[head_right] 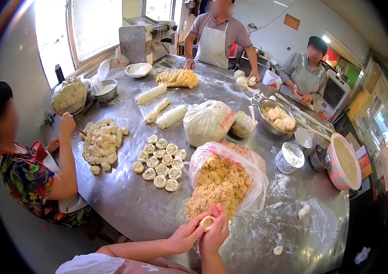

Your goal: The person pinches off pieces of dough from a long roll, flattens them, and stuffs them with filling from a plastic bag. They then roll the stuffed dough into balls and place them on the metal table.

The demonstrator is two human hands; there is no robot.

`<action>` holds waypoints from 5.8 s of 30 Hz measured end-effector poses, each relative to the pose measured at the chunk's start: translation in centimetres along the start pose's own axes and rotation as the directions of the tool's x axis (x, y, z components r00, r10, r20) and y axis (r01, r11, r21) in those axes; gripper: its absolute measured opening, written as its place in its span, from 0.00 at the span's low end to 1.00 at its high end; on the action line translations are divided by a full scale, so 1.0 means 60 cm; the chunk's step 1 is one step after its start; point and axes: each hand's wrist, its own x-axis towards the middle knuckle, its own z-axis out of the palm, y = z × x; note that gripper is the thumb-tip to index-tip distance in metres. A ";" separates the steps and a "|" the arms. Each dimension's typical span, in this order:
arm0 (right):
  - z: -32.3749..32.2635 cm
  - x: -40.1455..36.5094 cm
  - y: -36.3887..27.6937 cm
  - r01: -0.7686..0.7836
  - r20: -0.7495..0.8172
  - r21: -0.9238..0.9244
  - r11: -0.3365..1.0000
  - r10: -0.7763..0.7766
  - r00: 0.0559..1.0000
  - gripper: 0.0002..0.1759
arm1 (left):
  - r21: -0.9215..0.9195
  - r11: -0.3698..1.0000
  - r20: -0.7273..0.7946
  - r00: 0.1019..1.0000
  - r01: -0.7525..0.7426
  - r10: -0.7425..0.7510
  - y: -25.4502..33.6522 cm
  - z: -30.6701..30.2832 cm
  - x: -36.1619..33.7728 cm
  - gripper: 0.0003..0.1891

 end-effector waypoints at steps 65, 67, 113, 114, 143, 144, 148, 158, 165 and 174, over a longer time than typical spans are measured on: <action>-0.013 -0.057 0.027 -0.023 0.376 -0.321 0.947 0.150 0.914 0.28 | -0.072 0.979 -0.035 0.982 -0.189 0.187 -0.032 -0.053 0.010 0.20; -0.028 -0.055 0.031 -0.213 0.411 -0.170 0.962 0.265 0.872 0.28 | -0.359 0.928 -0.348 0.937 -0.100 -0.034 0.010 -0.002 0.013 0.19; -0.025 -0.072 0.022 0.143 0.429 -0.274 0.951 -0.012 0.903 0.31 | -0.272 0.954 0.008 0.991 -0.124 0.131 -0.061 -0.047 -0.003 0.20; -0.019 -0.079 0.031 0.087 0.388 -0.277 0.957 0.028 0.921 0.30 | -0.239 0.961 -0.016 0.990 -0.139 0.139 -0.061 -0.048 -0.002 0.21; -0.047 -0.063 0.003 -0.010 0.361 -0.404 0.915 0.169 0.917 0.30 | -0.604 0.790 -0.089 0.977 0.102 -0.194 -0.014 -0.014 0.002 0.20; -0.046 -0.061 0.001 0.018 0.384 -0.411 0.912 0.155 0.910 0.31 | -0.428 0.904 -0.034 0.999 0.010 -0.027 -0.020 -0.018 0.003 0.19; -0.048 -0.057 0.026 0.191 0.445 -0.406 0.894 0.010 0.895 0.32 | -0.052 0.974 0.212 0.950 -0.221 0.228 -0.070 -0.042 0.011 0.19; -0.169 0.009 0.021 -0.449 0.005 0.297 0.843 0.469 0.883 0.23 | -0.224 0.962 -0.146 0.970 0.160 -0.195 -0.066 -0.088 0.002 0.18; -0.323 0.070 -0.017 -0.025 -0.262 0.617 0.786 0.236 0.936 0.36 | -0.356 0.905 -0.326 0.877 0.232 -0.354 -0.079 -0.166 -0.007 0.12; -0.288 0.049 -0.017 -0.109 -0.312 0.197 0.974 0.168 0.935 0.31 | 0.136 0.981 -0.724 0.690 0.141 0.002 -0.182 -0.270 0.038 0.23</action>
